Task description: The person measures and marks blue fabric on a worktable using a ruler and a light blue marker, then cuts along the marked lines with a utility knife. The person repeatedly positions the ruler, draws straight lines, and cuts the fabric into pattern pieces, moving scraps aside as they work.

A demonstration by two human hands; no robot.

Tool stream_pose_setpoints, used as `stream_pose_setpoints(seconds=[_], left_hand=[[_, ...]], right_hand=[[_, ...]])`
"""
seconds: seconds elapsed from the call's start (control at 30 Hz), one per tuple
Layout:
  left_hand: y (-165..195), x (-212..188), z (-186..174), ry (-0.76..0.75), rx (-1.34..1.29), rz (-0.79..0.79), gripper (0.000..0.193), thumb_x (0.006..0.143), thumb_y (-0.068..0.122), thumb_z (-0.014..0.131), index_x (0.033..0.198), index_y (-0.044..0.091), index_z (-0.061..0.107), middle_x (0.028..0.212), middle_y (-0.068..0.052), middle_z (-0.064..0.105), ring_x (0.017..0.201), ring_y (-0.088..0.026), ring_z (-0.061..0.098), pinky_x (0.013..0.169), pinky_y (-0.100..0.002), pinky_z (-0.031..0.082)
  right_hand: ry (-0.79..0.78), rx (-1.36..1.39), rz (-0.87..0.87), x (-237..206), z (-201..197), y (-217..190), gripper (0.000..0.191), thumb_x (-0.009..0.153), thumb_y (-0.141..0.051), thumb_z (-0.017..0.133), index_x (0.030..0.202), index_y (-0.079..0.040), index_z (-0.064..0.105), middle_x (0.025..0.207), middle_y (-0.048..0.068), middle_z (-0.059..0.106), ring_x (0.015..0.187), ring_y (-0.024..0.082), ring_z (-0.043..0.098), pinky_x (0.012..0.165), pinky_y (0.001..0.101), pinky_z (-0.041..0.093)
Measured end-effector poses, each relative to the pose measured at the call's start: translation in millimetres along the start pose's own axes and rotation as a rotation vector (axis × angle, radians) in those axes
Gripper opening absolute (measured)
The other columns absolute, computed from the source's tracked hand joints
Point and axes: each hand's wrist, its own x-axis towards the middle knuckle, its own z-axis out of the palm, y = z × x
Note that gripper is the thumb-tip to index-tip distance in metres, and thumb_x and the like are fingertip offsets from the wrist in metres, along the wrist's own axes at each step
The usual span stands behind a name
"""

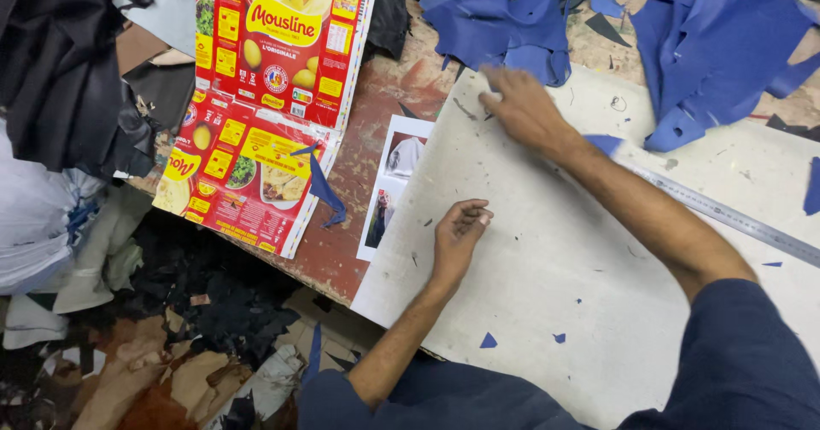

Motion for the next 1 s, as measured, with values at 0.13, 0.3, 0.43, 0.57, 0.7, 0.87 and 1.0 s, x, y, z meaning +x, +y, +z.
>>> stream_pose_setpoints(seconds=[0.13, 0.3, 0.43, 0.57, 0.7, 0.87, 1.0], left_hand=[[-4, -33, 51, -0.181, 0.123, 0.100, 0.021, 0.099, 0.009, 0.067, 0.119, 0.003, 0.070, 0.105, -0.003, 0.075, 0.096, -0.009, 0.066, 0.089, -0.025, 0.051], [-23, -83, 88, -0.550, -0.067, -0.113, 0.040, 0.097, 0.005, 0.067, 0.137, 0.003, 0.060, 0.117, -0.005, 0.068, 0.099, -0.010, 0.062, 0.087, -0.026, 0.053], [-31, -52, 68, -0.242, -0.213, -0.099, 0.062, 0.093, 0.008, 0.069, 0.150, 0.005, 0.046, 0.124, -0.009, 0.061, 0.102, -0.011, 0.062, 0.088, -0.030, 0.058], [-16, -11, 17, 0.297, -0.180, 0.011, 0.076, 0.095, 0.017, 0.069, 0.160, 0.010, 0.029, 0.135, -0.015, 0.055, 0.120, -0.020, 0.055, 0.104, -0.037, 0.049], [2, -1, -29, 0.339, -0.514, -0.043, 0.075, 0.099, 0.029, 0.061, 0.161, 0.010, 0.022, 0.149, -0.013, 0.048, 0.135, -0.025, 0.051, 0.109, -0.037, 0.044], [1, -34, -38, 0.514, -0.392, -0.054, 0.070, 0.094, 0.012, 0.068, 0.154, 0.000, 0.034, 0.149, -0.015, 0.048, 0.135, -0.025, 0.050, 0.113, -0.037, 0.039], [-13, -71, -43, 0.620, -0.270, 0.024, 0.063, 0.097, 0.013, 0.066, 0.151, -0.003, 0.041, 0.149, -0.015, 0.051, 0.135, -0.024, 0.051, 0.115, -0.036, 0.038]], right_hand=[[-0.058, -0.092, 0.330, -8, 12, 61, 0.042, 0.084, -0.016, 0.072, 0.125, -0.017, 0.071, 0.163, 0.026, 0.031, 0.140, 0.049, 0.038, 0.111, 0.0550, 0.033], [-0.076, -0.074, 0.367, 5, 10, 86, 0.070, 0.078, -0.020, 0.081, 0.143, -0.006, 0.060, 0.159, 0.019, 0.043, 0.136, 0.042, 0.043, 0.110, 0.0529, 0.037], [0.071, 0.147, 0.105, 19, 6, 36, 0.061, 0.078, -0.020, 0.080, 0.133, 0.000, 0.064, 0.134, 0.018, 0.065, 0.126, 0.034, 0.056, 0.104, 0.0474, 0.043], [0.000, 0.281, -0.154, -13, 5, -67, 0.040, 0.084, -0.006, 0.064, 0.122, 0.002, 0.069, 0.122, 0.015, 0.070, 0.108, 0.030, 0.067, 0.092, 0.0412, 0.050], [0.049, 0.284, -0.361, -66, -22, -136, 0.033, 0.087, -0.012, 0.061, 0.116, 0.002, 0.067, 0.117, 0.014, 0.068, 0.102, 0.028, 0.070, 0.089, 0.0397, 0.054], [-0.193, 0.634, -0.414, -100, -51, -177, 0.042, 0.089, -0.008, 0.059, 0.130, -0.003, 0.064, 0.135, 0.017, 0.067, 0.104, 0.028, 0.071, 0.072, 0.0362, 0.059], [-0.153, 0.695, -0.074, -113, -56, -156, 0.053, 0.083, -0.005, 0.064, 0.136, -0.008, 0.062, 0.135, 0.014, 0.067, 0.111, 0.031, 0.070, 0.088, 0.0382, 0.059]])
